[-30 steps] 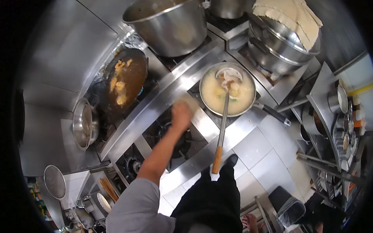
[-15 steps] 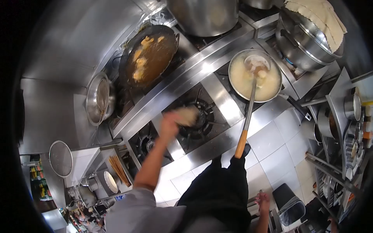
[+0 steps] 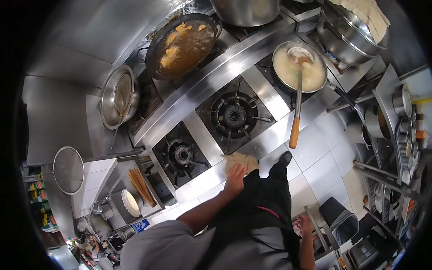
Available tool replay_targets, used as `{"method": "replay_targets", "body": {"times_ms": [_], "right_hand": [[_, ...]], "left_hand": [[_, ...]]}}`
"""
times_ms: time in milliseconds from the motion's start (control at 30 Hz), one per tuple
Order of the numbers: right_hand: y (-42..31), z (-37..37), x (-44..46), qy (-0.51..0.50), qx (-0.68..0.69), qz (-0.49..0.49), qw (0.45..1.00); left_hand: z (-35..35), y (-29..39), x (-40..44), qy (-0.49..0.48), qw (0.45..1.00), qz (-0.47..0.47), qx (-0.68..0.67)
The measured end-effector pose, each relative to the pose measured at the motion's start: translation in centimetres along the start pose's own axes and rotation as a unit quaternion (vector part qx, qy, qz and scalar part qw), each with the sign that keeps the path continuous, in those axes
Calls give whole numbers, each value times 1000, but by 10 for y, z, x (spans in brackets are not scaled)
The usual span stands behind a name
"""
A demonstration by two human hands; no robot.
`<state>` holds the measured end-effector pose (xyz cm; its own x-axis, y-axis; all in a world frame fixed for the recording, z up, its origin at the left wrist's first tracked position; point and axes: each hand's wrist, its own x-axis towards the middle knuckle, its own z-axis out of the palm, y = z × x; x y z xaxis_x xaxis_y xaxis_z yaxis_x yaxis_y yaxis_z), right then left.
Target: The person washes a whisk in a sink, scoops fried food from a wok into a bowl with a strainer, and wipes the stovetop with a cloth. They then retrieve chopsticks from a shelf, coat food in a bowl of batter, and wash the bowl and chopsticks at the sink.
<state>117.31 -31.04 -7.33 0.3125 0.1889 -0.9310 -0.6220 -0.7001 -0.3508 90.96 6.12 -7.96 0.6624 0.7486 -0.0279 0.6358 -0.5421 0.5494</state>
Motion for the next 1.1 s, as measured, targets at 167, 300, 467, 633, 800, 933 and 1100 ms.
{"method": "replay_targets", "body": {"times_ms": [167,300,467,633,800,933,1100], "right_hand": [[17,19,-9,-4,-25,-12,1000],[36,15,22,-102,-155,-122,975],[29,50,40,-121,-191,-93,970],[32,79,37,-73,-115,-81,987],[112,95,-26,-87,-91,-109,986],[240,68,-13,-148,-237,-209,937],[371,100,-103,60,60,11,996]], "left_hand": [[-32,-33,23,-13,995,96,13],[-134,-46,-27,11,995,73,72],[-215,-57,-158,176,983,-21,53],[-240,-131,-360,456,810,-367,30],[-286,-236,-486,552,427,-545,-465],[-289,-300,-498,526,454,-453,-559],[-278,-371,-514,553,524,-352,-544]]}}
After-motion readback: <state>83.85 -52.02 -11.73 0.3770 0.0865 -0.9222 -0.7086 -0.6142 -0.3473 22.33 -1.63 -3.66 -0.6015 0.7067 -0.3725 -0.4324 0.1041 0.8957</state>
